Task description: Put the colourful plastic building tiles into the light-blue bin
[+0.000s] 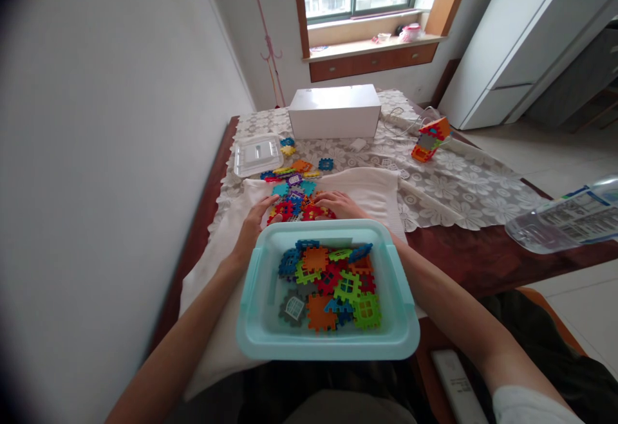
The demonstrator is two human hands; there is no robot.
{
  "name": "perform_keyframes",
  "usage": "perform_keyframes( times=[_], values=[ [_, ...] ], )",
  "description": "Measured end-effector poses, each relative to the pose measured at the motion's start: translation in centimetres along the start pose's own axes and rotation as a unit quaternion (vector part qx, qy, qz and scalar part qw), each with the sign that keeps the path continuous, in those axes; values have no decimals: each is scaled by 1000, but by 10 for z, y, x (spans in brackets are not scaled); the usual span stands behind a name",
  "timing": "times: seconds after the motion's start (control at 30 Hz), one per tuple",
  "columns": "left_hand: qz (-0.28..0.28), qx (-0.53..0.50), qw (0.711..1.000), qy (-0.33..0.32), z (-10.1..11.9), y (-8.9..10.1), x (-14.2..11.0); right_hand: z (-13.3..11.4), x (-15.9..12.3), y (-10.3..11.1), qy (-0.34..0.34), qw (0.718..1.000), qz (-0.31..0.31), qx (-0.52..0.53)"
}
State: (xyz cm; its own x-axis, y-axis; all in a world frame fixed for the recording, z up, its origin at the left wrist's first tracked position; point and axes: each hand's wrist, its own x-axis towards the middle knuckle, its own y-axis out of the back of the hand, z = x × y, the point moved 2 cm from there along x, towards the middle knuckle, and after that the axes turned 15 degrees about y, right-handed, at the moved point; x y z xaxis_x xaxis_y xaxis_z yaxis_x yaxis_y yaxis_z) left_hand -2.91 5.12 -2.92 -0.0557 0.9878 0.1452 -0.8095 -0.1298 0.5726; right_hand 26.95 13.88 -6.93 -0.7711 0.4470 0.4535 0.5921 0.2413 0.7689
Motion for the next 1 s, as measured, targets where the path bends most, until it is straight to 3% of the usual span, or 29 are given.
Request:
perform_keyframes(
  times=[0.2,0.43,0.57,0.7,0.83,1.0],
  values=[
    [-16,-46,999,6,-5,-2,0,-5,0,-3,-24,999,22,-21],
    [-4,-99,995,29,2,0,-2,-15,-1,4,-94,989,104,-37],
    [7,-133,989,60,6,1,-3,-23,0,10,-153,966,201,52],
    [14,-142,989,37,9,2,-5,-24,3,9,-155,941,263,146],
    [38,-120,991,36,9,2,-5,-22,3,9,-162,939,270,141],
    [57,-146,985,66,9,2,-3,-12,-6,17,-171,958,228,25]
  ],
)
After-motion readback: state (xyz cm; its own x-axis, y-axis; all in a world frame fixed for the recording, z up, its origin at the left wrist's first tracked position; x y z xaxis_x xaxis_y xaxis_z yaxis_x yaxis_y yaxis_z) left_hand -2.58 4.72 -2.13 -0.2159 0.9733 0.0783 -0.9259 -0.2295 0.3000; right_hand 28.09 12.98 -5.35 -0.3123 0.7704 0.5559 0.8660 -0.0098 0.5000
